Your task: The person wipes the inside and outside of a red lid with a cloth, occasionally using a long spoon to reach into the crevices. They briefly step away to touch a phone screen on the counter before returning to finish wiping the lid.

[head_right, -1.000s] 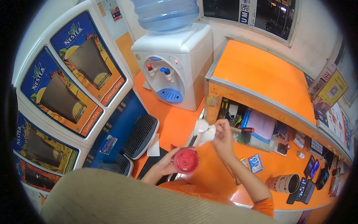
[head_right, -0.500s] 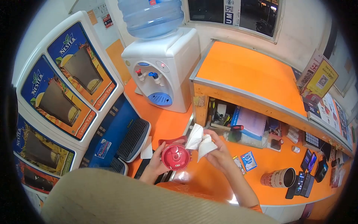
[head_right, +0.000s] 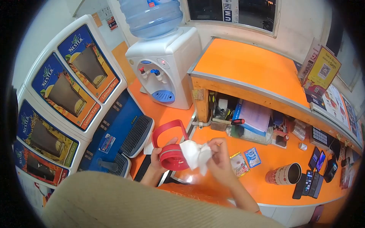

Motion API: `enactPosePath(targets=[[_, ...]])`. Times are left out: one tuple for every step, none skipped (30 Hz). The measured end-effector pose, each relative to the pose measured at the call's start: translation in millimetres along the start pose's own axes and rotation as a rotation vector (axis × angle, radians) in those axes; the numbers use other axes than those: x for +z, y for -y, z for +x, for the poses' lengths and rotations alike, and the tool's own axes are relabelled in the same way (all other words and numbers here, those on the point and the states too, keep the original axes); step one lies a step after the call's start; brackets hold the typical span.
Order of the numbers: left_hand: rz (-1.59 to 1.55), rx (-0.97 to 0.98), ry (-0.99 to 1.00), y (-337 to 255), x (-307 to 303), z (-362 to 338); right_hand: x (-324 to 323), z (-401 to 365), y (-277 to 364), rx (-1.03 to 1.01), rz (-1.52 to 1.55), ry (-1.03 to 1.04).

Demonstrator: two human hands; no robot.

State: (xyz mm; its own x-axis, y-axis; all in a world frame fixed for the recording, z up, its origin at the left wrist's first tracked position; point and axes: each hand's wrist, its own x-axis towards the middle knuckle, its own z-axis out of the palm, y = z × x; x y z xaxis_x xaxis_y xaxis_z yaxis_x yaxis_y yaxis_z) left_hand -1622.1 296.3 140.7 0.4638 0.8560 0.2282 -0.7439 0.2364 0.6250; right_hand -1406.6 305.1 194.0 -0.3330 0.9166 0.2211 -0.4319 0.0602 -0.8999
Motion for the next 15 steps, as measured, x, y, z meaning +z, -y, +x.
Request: enactPosePath(targets=[[0.065, -0.01, -0.073, 1, 1, -2, 3, 0, -1, -0.002, 0.001, -0.003], [0.066, -0.012, -0.071, 4, 2, 0, 4, 0, -2, -0.252, -0.421, -0.034], [0.065, 0.022, 0.013, 4, 12, 7, 5, 0, -2, -0.499, -0.845, -0.065], [0.062, 0.057, 0.096, 4, 18, 11, 9, -6, -4, -0.593, -0.971, -0.158], [0.06, 0.057, 0.097, 7, 20, 11, 8, -11, -6, -0.592, -0.973, -0.158], [0.112, 0.073, 0.08, 10, 22, 10, 6, -15, -9, -0.666, -1.009, -0.126], [0.163, 0.089, 0.061, 12, 24, 10, 5, -18, -10, -0.737, -1.044, -0.092], [0.159, 0.087, 0.059, 15, 28, 10, 6, -22, -11, -0.732, -1.046, -0.092], [0.227, 0.117, 0.076, 17, 32, 10, 7, -25, -11, -0.719, -1.003, -0.095], [0.295, 0.146, 0.094, 20, 36, 11, 6, -28, -10, -0.706, -0.96, -0.1], [0.292, 0.143, 0.093, 24, 40, 10, 3, -31, -8, -0.702, -0.962, -0.102], [0.322, 0.156, 0.085, 29, 45, 10, 0, -33, -6, -0.728, -0.953, -0.093], [0.353, 0.168, 0.076, 33, 49, 10, -3, -35, -3, -0.754, -0.944, -0.085], [0.471, 0.214, 0.099, 34, 53, 11, -5, -38, 1, -0.755, -0.942, -0.087], [0.474, 0.21, 0.102, 35, 58, 14, -7, -40, 7, -0.799, -0.987, -0.034]])
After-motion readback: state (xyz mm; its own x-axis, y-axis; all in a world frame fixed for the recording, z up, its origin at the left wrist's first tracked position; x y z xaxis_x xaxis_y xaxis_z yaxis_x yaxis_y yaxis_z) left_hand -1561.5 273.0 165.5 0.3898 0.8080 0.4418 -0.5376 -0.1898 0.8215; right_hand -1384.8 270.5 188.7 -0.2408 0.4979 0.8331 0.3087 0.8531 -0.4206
